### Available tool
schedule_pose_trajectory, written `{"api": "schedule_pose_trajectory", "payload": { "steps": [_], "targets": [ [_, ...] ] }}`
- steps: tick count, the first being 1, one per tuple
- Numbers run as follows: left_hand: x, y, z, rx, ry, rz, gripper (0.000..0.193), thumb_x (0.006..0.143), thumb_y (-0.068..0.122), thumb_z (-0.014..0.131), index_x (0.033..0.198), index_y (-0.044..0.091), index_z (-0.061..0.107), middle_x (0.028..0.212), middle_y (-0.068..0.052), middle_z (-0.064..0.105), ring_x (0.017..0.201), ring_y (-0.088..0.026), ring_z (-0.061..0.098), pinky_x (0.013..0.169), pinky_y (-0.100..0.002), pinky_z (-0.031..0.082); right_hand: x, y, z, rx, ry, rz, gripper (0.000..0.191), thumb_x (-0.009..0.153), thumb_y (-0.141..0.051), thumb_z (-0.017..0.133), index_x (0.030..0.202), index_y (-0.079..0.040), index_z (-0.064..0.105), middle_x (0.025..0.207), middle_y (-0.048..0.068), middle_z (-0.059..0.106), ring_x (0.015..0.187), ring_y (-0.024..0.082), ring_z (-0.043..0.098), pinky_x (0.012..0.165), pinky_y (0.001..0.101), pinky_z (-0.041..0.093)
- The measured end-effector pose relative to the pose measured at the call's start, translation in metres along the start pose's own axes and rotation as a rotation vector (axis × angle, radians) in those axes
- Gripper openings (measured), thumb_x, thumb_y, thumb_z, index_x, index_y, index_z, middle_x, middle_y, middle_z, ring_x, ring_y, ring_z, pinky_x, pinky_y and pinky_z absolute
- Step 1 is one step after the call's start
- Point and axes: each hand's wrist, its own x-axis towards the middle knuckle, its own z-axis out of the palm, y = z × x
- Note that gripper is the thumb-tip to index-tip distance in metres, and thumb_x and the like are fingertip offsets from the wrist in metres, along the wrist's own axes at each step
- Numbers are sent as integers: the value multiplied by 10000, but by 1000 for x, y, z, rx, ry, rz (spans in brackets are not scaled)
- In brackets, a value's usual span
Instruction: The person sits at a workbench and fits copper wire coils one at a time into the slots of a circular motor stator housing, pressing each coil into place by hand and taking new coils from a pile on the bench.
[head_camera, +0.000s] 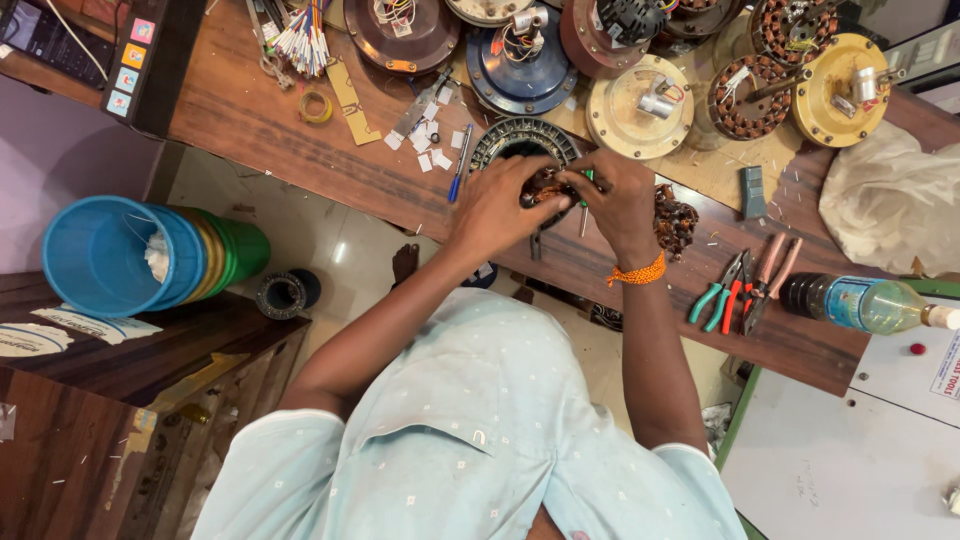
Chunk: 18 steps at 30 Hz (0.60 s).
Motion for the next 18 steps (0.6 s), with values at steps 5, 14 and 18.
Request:
{"api": "schedule_pose_trajectory", "payload": {
  "steps": [5,14,18],
  "targets": [
    [7,7,16,-46,59,-147,338,807,302,763,1100,133,749,972,-32,712,989,-277,610,882,-459,451,2,-9,8,-50,76,52,219,887,-137,881,925,-8,708,814,104,696,644,215,630,597,328,484],
    [22,-35,20,-412,-150,-87,177,906,134,724,1061,67,777,933,-52,778,859,-132,708,781,-294,558,-10,-23,2,-1,19,187,193,916,-126,849,923,0,703,746,120,659,584,201,590,555,340,439],
    [19,-55,2,-410,-156,157,134,901,52,737,1027,70,778,993,-60,774,910,-166,747,810,-313,575,-41,-44,8,54,50,126,137,961,-137,776,983,-24,701,806,100,666,639,149,594,575,304,442]
  ]
}}
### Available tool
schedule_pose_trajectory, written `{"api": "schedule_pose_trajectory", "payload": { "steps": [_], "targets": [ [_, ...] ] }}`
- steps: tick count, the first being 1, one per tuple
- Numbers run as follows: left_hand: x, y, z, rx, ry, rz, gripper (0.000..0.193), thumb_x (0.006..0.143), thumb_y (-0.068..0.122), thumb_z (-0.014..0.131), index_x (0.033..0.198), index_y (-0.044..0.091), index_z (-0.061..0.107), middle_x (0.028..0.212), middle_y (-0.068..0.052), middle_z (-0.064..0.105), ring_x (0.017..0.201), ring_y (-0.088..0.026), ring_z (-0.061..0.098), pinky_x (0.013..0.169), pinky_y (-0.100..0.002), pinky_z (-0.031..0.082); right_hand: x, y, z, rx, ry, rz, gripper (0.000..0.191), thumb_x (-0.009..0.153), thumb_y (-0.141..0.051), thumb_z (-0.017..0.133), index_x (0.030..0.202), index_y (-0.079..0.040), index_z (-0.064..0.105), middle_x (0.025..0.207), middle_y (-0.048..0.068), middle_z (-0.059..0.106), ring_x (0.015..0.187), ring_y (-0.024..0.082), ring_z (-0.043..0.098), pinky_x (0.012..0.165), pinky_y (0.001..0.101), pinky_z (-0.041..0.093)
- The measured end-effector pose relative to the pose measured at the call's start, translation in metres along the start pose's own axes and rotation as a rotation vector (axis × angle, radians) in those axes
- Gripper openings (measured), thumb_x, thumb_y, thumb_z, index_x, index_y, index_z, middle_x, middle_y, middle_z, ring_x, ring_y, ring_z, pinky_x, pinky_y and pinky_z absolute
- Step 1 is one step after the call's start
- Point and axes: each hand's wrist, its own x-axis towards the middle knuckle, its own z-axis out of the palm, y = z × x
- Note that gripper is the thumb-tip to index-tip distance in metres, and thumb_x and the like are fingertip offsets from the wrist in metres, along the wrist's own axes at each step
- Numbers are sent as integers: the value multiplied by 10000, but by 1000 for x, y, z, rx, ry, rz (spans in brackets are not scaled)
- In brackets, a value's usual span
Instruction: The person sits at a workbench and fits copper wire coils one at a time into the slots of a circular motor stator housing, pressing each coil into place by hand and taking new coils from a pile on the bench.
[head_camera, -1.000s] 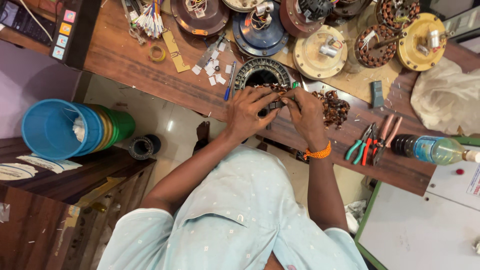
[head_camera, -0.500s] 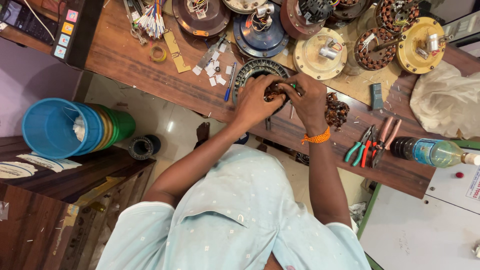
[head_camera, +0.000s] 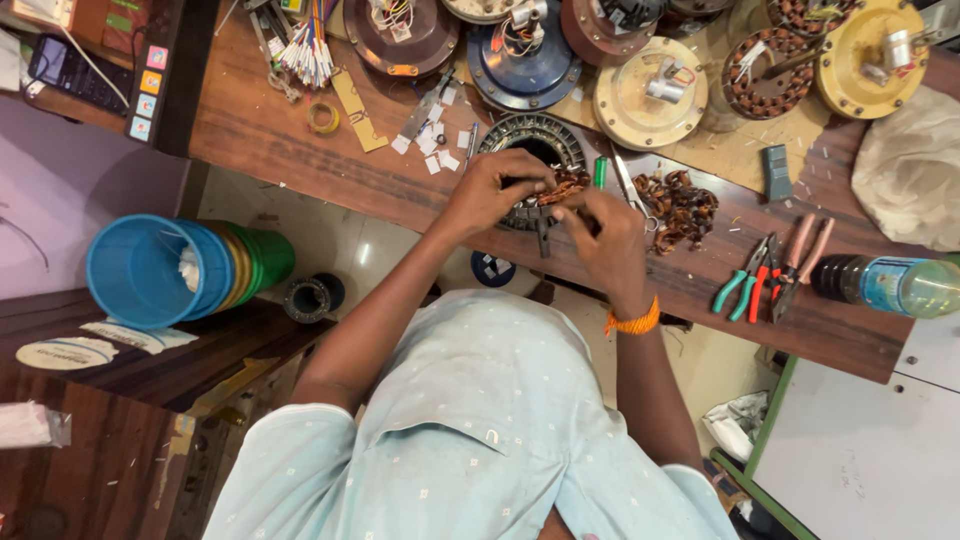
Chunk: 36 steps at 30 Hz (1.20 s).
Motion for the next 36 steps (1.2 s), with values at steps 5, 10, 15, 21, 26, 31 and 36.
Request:
{"api": "schedule_pose_trajectory", "payload": {
  "steps": [5,10,15,21,26,31,36],
  "targets": [
    [1,-11,-13,109,-73,209,234,846,-14,742,1047,98,785,1057,-64,778,994,-211,763,861,-324,610,-29,-4,29,137,24,372,183,972,-166,770,903,-8,706,567,21,495,517,82,382,491,300,266],
    [3,-19,-18,127,-110,289,240,843,-3,765,1057,103,788,1062,-65,775,1017,-220,759,867,-331,616,-43,3,46,248,36,408,199,973,-191,747,888,-15,712,584,-27,563,516,35,415,473,270,267],
    [7,-12,-21,132,-118,275,222,845,4,768,1041,104,792,1034,-58,784,976,-219,760,859,-339,608,-48,17,54,200,71,362,195,966,-191,754,888,-13,737,613,-29,593,521,31,440,475,250,288],
    [-2,25,-23,195,-130,177,234,861,197,808,1071,108,755,1059,-66,745,986,-247,718,853,-382,566,-52,35,60,271,217,524,158,971,-147,760,941,7,741,656,-40,554,570,48,401,508,248,265],
    [-21,53,12,485,61,183,454,809,326,833,1189,101,728,1105,-89,664,994,-300,620,852,-418,523,-47,35,46,272,206,494,106,983,-81,705,1002,22,715,751,-21,615,641,49,475,546,244,351],
    [-30,45,32,481,230,216,413,843,230,843,1227,131,726,1157,-54,673,1032,-253,616,899,-392,533,-31,23,5,106,113,135,59,981,5,705,1039,16,704,937,73,654,800,150,599,688,294,465],
    [-33,33,38,457,258,212,448,822,194,853,1246,132,721,1139,-49,673,1037,-261,608,897,-396,527,-5,10,-7,-12,45,37,93,935,39,746,992,18,676,889,124,612,723,213,619,620,331,474]
  ]
}}
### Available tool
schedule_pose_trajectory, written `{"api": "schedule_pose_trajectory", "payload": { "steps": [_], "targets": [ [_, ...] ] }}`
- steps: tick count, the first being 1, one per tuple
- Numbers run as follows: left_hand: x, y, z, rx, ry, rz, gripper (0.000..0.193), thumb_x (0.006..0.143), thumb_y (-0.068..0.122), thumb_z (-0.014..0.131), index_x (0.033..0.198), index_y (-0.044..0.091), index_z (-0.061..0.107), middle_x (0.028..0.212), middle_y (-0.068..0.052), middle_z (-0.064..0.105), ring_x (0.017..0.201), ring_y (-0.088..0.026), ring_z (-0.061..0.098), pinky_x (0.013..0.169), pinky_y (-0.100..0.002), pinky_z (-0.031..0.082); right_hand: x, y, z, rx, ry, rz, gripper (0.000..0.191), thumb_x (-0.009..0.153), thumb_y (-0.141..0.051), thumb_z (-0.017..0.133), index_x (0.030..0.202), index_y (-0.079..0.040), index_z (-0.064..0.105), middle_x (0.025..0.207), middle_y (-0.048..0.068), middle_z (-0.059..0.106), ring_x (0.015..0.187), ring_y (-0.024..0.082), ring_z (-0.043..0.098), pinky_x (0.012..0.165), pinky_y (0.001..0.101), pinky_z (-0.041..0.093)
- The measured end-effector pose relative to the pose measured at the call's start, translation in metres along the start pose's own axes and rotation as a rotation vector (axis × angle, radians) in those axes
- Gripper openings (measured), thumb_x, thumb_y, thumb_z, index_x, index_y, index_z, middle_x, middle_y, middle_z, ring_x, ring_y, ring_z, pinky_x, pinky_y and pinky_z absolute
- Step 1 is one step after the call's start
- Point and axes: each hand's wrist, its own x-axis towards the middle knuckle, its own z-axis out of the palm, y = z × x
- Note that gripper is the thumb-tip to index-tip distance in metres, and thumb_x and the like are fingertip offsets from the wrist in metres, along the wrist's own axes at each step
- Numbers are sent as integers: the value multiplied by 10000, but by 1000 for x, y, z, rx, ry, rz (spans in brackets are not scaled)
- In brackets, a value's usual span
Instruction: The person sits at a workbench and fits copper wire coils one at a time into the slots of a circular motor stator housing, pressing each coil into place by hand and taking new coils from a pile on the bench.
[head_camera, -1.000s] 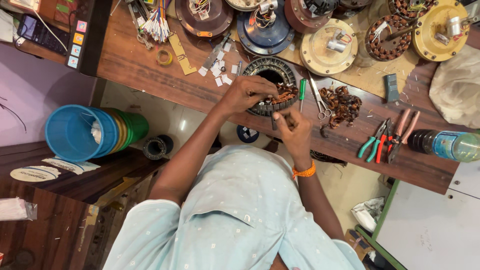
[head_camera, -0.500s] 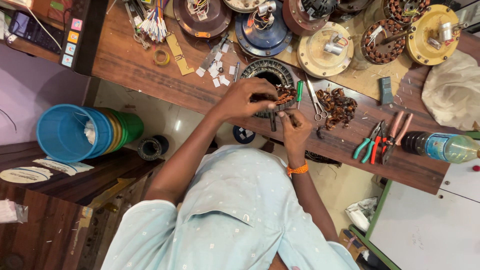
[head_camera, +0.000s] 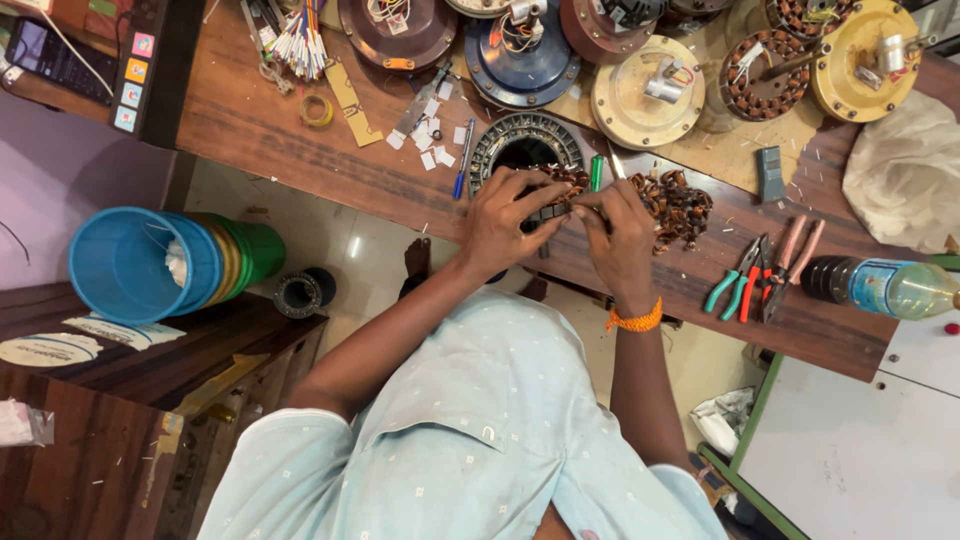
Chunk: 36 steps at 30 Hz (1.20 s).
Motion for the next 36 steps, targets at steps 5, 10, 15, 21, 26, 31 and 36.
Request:
{"api": "schedule_pose_trajectory", "payload": {
  "steps": [5,10,15,21,26,31,36],
  "targets": [
    [-2,3,7,15,53,-31,433,816,200,845,1222,118,718,1125,-55,668,1034,-269,606,895,-405,509,19,-3,-4,13,-119,-74,107,925,39,751,978,26,660,894,129,628,739,236,635,634,363,482],
    [-4,0,11,13,74,-48,414,823,232,854,1192,101,720,1091,-61,659,1005,-265,600,870,-410,489,21,1,-11,21,-155,-97,110,906,46,746,980,19,670,892,117,650,726,240,652,621,354,483],
    [0,0,8,-13,57,-46,418,836,262,843,1192,85,712,1102,-73,666,1011,-279,602,880,-419,505,32,6,-5,-42,-137,-203,124,892,40,768,989,3,699,908,111,646,773,256,653,668,363,495],
    [12,10,5,-134,47,-225,375,882,235,772,1201,58,688,1071,-105,711,948,-309,635,859,-426,517,53,10,-2,-72,-46,-194,121,897,14,803,1005,-22,762,833,98,635,716,222,653,624,341,503],
    [36,-9,13,-222,-189,-406,318,843,192,769,1130,74,699,1015,-99,724,923,-278,665,832,-403,525,52,7,2,-60,18,-198,137,915,-64,839,971,-21,723,864,92,671,742,224,661,641,327,496],
    [34,-40,-8,-522,-335,-347,155,885,142,784,1027,84,763,1017,-51,756,964,-177,724,890,-333,557,24,1,4,-59,10,25,156,917,-122,851,889,-25,732,770,58,637,588,134,518,517,309,384],
    [37,-57,-22,-533,-387,-94,171,858,43,789,1025,81,786,1000,-46,763,911,-151,742,796,-295,594,-30,-19,29,113,-2,215,140,929,-136,804,900,-18,733,670,-7,525,585,69,397,516,268,289]
  ]
}}
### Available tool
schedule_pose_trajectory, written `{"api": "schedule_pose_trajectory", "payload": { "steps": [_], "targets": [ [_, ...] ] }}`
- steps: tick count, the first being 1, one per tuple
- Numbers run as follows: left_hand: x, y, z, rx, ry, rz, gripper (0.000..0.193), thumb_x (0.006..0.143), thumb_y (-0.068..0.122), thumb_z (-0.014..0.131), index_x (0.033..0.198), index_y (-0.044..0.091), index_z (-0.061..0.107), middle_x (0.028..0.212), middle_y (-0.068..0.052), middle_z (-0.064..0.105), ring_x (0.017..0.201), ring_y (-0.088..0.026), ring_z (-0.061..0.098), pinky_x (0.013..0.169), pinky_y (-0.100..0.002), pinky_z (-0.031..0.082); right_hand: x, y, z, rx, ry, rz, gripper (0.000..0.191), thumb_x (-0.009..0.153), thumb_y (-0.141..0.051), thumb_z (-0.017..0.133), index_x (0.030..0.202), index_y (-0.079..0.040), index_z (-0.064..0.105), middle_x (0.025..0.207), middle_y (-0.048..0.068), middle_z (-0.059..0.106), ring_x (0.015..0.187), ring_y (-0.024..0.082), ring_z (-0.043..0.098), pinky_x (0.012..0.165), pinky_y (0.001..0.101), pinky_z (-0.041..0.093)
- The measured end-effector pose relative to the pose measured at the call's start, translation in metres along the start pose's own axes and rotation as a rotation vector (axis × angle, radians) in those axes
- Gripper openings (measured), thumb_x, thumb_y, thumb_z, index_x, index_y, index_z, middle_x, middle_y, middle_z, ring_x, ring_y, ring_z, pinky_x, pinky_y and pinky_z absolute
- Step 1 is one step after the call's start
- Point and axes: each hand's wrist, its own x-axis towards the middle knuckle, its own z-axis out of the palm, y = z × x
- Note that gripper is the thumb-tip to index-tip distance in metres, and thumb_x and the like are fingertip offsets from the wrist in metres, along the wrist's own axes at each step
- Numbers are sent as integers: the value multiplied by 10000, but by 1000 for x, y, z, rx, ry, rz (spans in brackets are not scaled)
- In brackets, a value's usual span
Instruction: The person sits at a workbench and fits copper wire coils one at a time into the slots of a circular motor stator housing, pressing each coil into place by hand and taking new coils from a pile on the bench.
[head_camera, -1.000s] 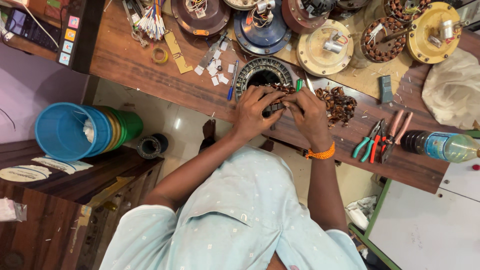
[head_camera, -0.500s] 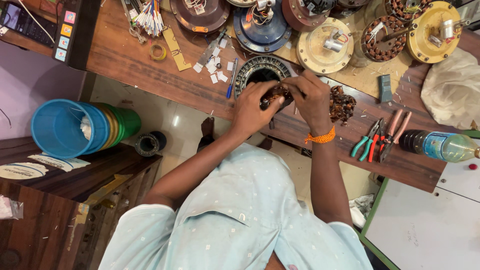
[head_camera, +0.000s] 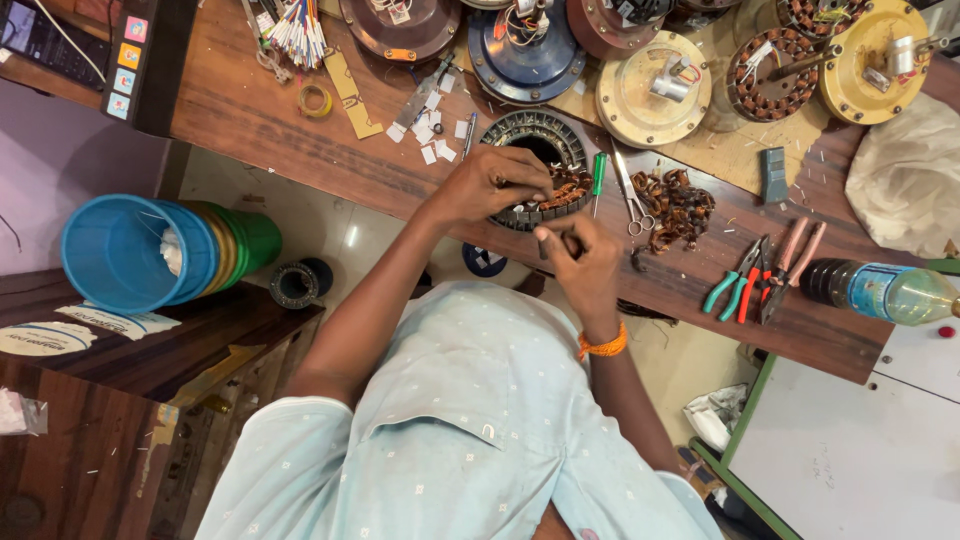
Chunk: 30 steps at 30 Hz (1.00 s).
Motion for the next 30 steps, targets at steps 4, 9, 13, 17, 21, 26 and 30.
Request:
{"api": "schedule_pose_trajectory", "payload": {
  "steps": [4,9,13,17,21,26,30],
  "targets": [
    [5,-1,-9,81,-50,146,224,830,10,805,1043,76,784,1022,-61,766,920,-178,746,799,-302,600,-10,16,16,129,45,201,184,932,-146,801,856,-11,702,589,-41,422,550,45,324,502,255,229],
    [6,7,-11,83,-79,85,178,834,58,798,1011,83,790,991,-49,773,889,-186,753,785,-324,603,-16,47,31,371,92,291,227,964,-140,780,837,-8,645,681,-97,551,606,3,418,521,231,315],
    [-2,27,-6,180,-2,32,228,864,244,823,1038,106,769,1008,-57,751,950,-224,723,843,-378,573,-14,63,33,331,159,295,155,950,-116,765,878,5,700,662,-74,543,577,11,391,510,228,264],
    [-19,47,36,505,203,15,525,786,369,833,1210,77,729,1120,-102,718,1011,-301,624,875,-417,514,-11,57,25,223,207,264,92,956,-85,753,957,6,738,688,-42,533,611,23,392,531,235,265],
    [-24,44,57,593,376,13,452,830,333,843,1209,108,741,1166,-52,734,1064,-247,636,925,-385,519,1,37,-6,258,109,155,78,975,-78,722,992,-3,714,857,-6,688,696,45,548,589,234,406],
    [-27,27,53,574,334,75,445,801,303,880,1191,125,761,1166,-14,759,1025,-220,643,903,-376,518,25,14,-34,-111,-37,-186,68,972,1,719,1021,18,674,888,116,629,749,218,607,664,337,467],
    [-13,10,28,522,164,167,460,787,304,881,1193,121,765,1171,-10,760,1014,-219,646,922,-382,522,44,6,-33,-129,-86,-324,105,959,41,714,1032,8,647,931,133,628,811,281,644,712,381,500]
  ]
}}
